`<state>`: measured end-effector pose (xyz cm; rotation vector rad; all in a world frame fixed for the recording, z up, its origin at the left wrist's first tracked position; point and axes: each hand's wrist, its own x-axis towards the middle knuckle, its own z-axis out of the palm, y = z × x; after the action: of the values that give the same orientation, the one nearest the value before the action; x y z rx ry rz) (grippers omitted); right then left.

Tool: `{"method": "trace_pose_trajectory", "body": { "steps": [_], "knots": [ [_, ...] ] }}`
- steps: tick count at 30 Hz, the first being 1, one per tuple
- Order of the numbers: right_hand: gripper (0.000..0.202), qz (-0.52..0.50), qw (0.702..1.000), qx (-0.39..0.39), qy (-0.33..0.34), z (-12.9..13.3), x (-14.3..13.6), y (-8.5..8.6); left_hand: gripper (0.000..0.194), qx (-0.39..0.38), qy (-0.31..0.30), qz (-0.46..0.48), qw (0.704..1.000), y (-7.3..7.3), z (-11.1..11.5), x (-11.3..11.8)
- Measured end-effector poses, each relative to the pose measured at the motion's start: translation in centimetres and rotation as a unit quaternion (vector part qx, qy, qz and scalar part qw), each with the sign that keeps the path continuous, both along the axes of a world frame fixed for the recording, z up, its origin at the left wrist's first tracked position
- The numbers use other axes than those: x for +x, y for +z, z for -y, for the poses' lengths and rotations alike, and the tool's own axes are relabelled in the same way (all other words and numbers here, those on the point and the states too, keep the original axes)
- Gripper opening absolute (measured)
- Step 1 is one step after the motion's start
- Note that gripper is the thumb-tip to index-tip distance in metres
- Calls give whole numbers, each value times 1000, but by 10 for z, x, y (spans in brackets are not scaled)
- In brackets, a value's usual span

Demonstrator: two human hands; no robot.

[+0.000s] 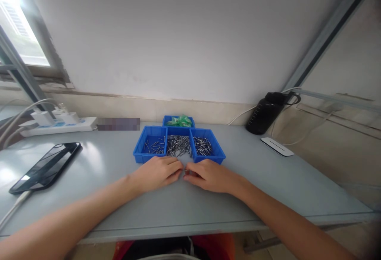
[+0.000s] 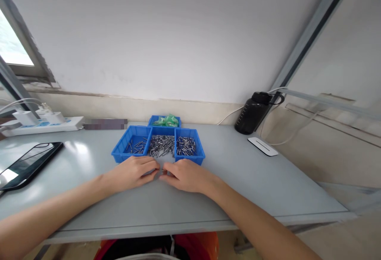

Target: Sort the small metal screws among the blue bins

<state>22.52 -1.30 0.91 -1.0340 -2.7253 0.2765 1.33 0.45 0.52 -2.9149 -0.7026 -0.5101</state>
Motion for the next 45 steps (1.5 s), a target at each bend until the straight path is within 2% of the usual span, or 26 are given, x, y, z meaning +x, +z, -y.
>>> {"method": "trace_pose_trajectory", "body": {
  "steps": [4, 7, 10, 16, 20, 28, 32, 39, 45],
  "knots": [
    [29, 13, 999, 29, -8, -1, 0, 1, 17, -23, 20, -12, 999, 0, 1, 1],
    [26, 12, 1000, 28, -6, -1, -1, 3, 16, -50, 44, -24, 997, 1, 1, 1],
    [20, 8, 1000, 21, 3, -1, 0, 4, 14, -76, 52, 2, 996, 1, 2, 1],
    [20, 16, 1000, 22, 7, -1, 0, 2, 14, -105, 15, 73, 992, 4, 8, 4],
    [23, 22, 999, 25, 3, -1, 0, 1, 18, -92, 16, 76, 993, 6, 9, 5],
    [20, 25, 999, 26, 4, 0, 0, 3, 13, -58, 45, 7, 997, 5, 4, 1],
    [19, 22, 999, 35, 16, 1, 0, 2, 13, -41, 17, -29, 999, 2, 2, 0],
    [22, 2, 994, 101, 33, 2, -1, -1, 13, -42, -19, -47, 998, 0, 6, 4],
    [17, 6, 995, 102, 10, 0, 1, 2, 8, -45, 25, -26, 998, 3, 6, 3]
  ]
}}
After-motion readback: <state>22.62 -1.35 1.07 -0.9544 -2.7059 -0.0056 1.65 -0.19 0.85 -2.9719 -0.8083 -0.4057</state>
